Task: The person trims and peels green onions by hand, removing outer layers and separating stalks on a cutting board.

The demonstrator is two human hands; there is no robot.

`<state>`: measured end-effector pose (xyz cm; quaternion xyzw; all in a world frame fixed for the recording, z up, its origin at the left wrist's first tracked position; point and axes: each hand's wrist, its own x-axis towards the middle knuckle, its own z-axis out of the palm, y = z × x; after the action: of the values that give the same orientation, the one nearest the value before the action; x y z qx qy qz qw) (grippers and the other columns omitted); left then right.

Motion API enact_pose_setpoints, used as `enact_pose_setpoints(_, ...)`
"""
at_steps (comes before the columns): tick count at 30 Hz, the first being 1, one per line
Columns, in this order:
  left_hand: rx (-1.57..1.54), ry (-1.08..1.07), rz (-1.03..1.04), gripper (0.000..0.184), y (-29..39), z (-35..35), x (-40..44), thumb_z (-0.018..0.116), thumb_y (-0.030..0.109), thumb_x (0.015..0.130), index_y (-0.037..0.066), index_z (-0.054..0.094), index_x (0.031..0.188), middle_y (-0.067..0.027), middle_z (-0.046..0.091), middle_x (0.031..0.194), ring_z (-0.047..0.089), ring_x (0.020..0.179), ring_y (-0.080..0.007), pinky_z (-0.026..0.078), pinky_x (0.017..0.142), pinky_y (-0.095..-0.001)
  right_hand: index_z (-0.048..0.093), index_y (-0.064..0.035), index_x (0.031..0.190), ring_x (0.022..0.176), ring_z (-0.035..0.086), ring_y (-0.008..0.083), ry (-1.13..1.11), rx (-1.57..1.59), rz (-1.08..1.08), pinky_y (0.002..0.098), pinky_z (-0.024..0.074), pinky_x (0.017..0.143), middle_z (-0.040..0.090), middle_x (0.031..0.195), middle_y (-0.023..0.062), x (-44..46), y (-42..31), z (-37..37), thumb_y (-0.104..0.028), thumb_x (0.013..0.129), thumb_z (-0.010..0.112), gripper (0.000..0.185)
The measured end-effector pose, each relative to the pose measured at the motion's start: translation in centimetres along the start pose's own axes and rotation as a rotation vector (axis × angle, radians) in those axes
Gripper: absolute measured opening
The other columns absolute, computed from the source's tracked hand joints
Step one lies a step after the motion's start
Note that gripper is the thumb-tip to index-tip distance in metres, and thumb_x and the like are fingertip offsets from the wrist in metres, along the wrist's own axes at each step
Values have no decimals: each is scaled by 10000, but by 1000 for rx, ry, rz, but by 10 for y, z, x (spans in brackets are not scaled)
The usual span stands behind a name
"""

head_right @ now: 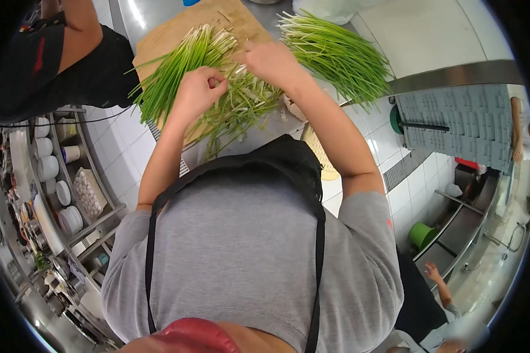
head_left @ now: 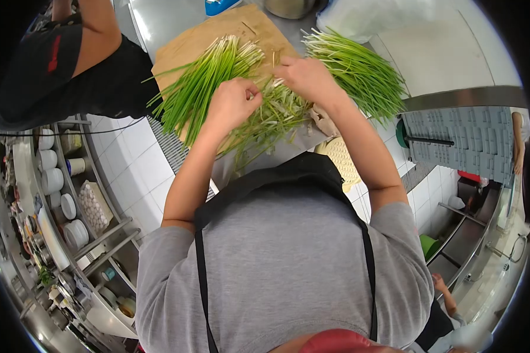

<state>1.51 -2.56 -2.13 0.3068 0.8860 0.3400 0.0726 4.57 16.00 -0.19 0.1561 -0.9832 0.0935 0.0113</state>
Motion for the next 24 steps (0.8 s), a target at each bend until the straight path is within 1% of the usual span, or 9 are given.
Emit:
enact_pose_setpoints(4, -56, 4, 38, 136, -2, -19, -9, 603, 157, 681, 22, 607, 698, -123, 563, 694, 557, 619, -258, 444, 584, -344, 632, -106, 901, 685, 558, 255, 175, 301, -179, 336, 450, 626, 571, 727, 71, 1, 14, 0, -108, 701, 582, 207)
enact_pose_setpoints(6, -30, 2, 22, 131, -8, -27, -13, 604, 154, 678, 23, 604, 693, -121, 552, 681, 553, 619, -252, 439, 581, -331, 627, -83, 931, 703, 566, 228, 146, 497, -14, 319, 441, 643, 597, 775, 97, 0, 20, -17, -139, 721, 588, 221)
enact_pose_setpoints(7, -34, -46, -52, 156, -12, -30, -13, 586, 164, 754, 9, 587, 763, -67, 557, 688, 545, 624, -139, 431, 575, -256, 628, -77, 933, 708, 570, 219, 87, 577, 61, 315, 439, 649, 602, 775, 108, 0, 19, -30, -157, 726, 590, 226)
enact_pose_setpoints(8, -261, -30, -85, 159, -15, -27, -8, 572, 169, 776, 11, 577, 788, -53, 557, 695, 546, 636, -131, 438, 587, -254, 629, -71, 936, 712, 574, 210, 31, 656, 136, 311, 437, 655, 607, 776, 118, 0, 19, -37, -174, 731, 592, 233)
enact_pose_setpoints(9, -488, -17, -116, 161, -22, -21, -2, 558, 173, 797, 13, 566, 813, -39, 558, 703, 548, 648, -124, 444, 598, -253, 640, -56, 909, 647, 561, 202, 200, 375, -58, 315, 433, 633, 596, 684, 110, 2, 14, -24, -236, 726, 615, 258)
enact_pose_setpoints(14, -1170, -53, -285, 156, -10, -6, 21, 516, 155, 848, 8, 522, 900, -31, 555, 741, 561, 657, -120, 477, 596, -231, 660, -67, 874, 546, 477, 108, 177, 769, 334, 253, 376, 512, 532, 588, 22, 19, 0, -20, -233, 718, 614, 232)
enact_pose_setpoints(18, -1099, -115, -163, 136, 18, -2, 28, 531, 152, 844, 20, 521, 874, -22, 543, 740, 538, 645, -103, 464, 600, -228, 670, -96, 876, 557, 432, 38, 255, 1048, 479, 198, 310, 468, 497, 594, -29, 19, -7, -29, -210, 731, 597, 198)
enact_pose_setpoints(21, -991, -152, -92, 128, 24, -2, 26, 556, 133, 825, 6, 544, 826, -20, 547, 705, 531, 613, -88, 455, 579, -219, 644, -73, 885, 562, 501, 114, 448, 1307, 353, 268, 360, 476, 545, 609, 13, 14, 26, -35, -214, 752, 594, 201)
enact_pose_setpoints(24, -853, -128, -113, 134, 13, 2, 13, 583, 118, 796, -16, 581, 804, -22, 569, 650, 537, 564, -85, 441, 554, -205, 607, -47, 781, 387, 324, 39, 659, 1401, 441, 176, 241, 329, 425, 554, -36, -2, 25, -104, -131, 814, 541, 112)
